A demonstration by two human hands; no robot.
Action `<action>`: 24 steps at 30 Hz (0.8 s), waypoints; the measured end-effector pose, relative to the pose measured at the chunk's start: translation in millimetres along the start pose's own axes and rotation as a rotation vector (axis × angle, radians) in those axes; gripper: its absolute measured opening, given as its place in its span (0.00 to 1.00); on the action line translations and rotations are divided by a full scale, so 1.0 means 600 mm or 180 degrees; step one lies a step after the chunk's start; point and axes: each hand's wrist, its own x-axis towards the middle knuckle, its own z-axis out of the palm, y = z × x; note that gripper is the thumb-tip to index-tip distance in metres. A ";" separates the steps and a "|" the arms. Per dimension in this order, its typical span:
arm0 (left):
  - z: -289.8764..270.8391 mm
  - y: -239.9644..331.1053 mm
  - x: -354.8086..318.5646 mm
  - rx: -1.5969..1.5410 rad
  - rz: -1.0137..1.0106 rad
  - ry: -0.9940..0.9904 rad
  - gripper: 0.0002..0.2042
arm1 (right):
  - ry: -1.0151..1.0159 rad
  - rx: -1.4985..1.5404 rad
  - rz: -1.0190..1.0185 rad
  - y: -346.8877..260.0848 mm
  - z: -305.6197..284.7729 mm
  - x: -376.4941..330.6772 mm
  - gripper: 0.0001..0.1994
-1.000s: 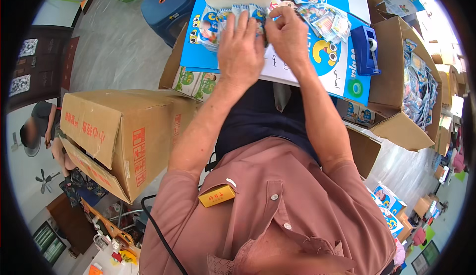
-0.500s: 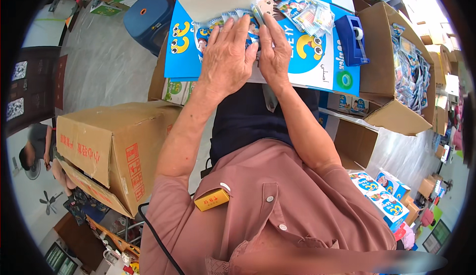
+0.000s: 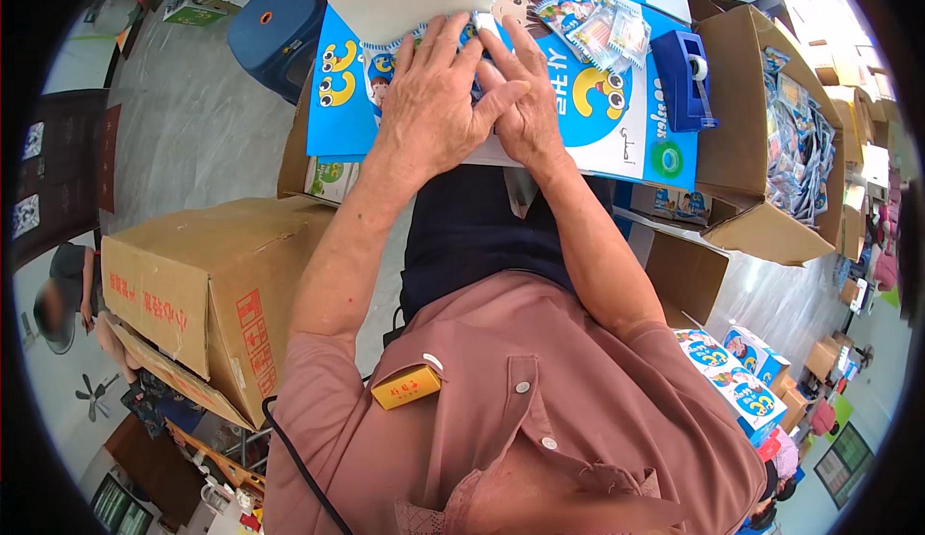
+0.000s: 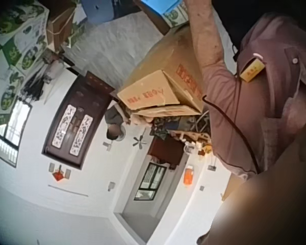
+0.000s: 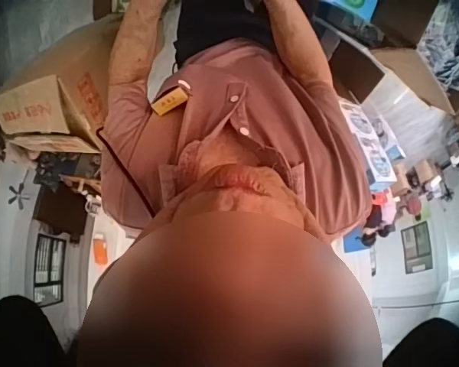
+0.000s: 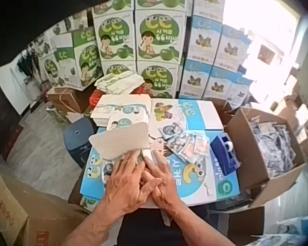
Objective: Manually packing small packets into cardboard boxes and organizing the workspace.
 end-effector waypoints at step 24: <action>0.022 -0.051 -0.043 -0.4000 -0.2840 0.1270 0.19 | -0.1132 0.1946 0.1351 0.033 -0.041 0.109 0.16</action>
